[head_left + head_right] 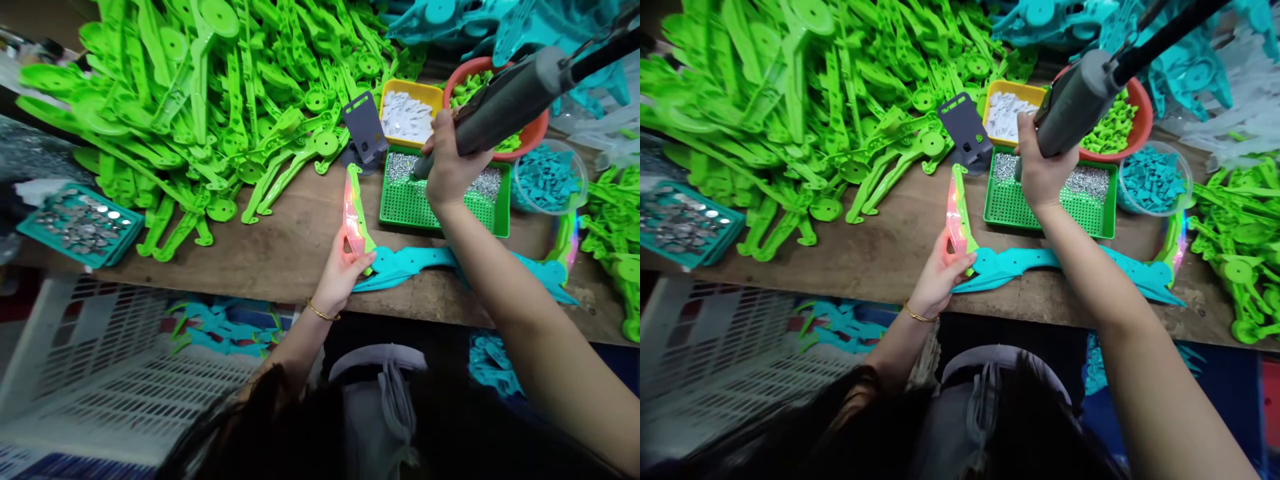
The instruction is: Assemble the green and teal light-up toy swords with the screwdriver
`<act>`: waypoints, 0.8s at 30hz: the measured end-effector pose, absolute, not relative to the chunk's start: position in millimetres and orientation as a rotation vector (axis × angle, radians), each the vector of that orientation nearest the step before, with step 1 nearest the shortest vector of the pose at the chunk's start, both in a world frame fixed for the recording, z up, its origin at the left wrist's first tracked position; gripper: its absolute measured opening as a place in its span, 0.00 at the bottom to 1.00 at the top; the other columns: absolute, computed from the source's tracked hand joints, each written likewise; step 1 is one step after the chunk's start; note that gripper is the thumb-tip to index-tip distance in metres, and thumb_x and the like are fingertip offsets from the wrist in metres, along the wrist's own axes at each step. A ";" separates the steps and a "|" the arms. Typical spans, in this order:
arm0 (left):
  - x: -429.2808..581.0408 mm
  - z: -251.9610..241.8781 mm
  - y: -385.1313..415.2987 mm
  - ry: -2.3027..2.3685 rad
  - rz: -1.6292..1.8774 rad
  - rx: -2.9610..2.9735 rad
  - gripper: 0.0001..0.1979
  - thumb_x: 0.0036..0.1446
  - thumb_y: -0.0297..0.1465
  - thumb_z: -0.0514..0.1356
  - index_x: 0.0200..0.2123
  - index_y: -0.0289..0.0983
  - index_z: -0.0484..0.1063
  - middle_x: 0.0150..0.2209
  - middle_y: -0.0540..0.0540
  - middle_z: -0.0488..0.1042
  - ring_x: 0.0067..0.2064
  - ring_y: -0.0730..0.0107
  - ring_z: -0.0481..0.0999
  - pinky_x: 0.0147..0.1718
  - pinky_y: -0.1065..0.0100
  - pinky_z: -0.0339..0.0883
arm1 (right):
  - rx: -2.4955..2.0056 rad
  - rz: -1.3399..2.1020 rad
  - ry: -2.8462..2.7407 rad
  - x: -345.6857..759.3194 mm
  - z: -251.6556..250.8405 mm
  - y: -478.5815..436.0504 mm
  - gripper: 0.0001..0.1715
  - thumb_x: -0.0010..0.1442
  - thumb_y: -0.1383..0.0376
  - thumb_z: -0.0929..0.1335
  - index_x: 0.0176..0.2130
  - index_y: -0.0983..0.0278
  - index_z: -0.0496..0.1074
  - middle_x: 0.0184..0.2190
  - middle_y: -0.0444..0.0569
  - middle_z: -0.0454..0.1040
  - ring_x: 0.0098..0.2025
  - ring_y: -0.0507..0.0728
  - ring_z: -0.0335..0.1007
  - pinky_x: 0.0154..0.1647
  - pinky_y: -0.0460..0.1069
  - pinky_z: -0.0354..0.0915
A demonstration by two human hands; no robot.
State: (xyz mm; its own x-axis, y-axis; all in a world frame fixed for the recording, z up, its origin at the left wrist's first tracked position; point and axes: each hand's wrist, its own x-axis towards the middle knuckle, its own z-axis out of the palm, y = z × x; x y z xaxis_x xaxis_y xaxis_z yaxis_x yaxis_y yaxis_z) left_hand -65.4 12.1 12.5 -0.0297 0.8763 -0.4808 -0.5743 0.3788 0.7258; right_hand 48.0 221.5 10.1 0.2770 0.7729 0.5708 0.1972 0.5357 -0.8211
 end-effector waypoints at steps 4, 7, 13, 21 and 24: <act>-64.3 10.1 11.2 1.129 1.210 0.363 0.48 0.44 0.34 0.72 0.65 0.42 0.51 0.34 0.51 0.76 0.30 0.75 0.75 0.32 0.72 0.70 | -0.973 0.481 -1.247 44.6 9.4 222.2 0.23 0.57 0.41 0.66 0.39 0.55 0.66 0.29 0.42 0.73 0.22 0.50 0.66 0.25 0.50 0.69; -64.3 10.9 11.0 1.136 1.208 0.358 0.49 0.44 0.34 0.72 0.65 0.42 0.50 0.39 0.48 0.77 0.32 0.73 0.76 0.34 0.72 0.71 | -0.905 0.507 -1.177 44.4 29.8 216.7 0.25 0.53 0.41 0.69 0.37 0.57 0.65 0.25 0.41 0.71 0.20 0.49 0.64 0.21 0.50 0.67; -63.4 8.5 12.5 1.093 1.227 0.376 0.49 0.44 0.34 0.72 0.65 0.40 0.50 0.35 0.49 0.78 0.29 0.73 0.76 0.29 0.72 0.70 | -0.756 0.680 -1.213 53.2 86.1 144.2 0.12 0.60 0.54 0.69 0.41 0.57 0.68 0.30 0.40 0.71 0.19 0.47 0.65 0.16 0.45 0.62; -62.7 6.4 12.7 1.009 1.275 0.402 0.50 0.44 0.34 0.72 0.66 0.39 0.48 0.32 0.51 0.77 0.27 0.73 0.75 0.31 0.70 0.70 | -0.594 0.957 -1.470 55.6 74.2 68.3 0.17 0.58 0.56 0.71 0.47 0.47 0.66 0.33 0.39 0.71 0.24 0.49 0.67 0.21 0.47 0.68; -62.5 4.3 12.3 1.011 1.290 0.410 0.51 0.44 0.35 0.72 0.66 0.39 0.48 0.35 0.49 0.78 0.30 0.72 0.76 0.33 0.69 0.70 | -0.592 0.965 -1.508 56.4 62.8 71.8 0.16 0.59 0.56 0.70 0.46 0.49 0.65 0.29 0.39 0.66 0.24 0.50 0.67 0.23 0.48 0.69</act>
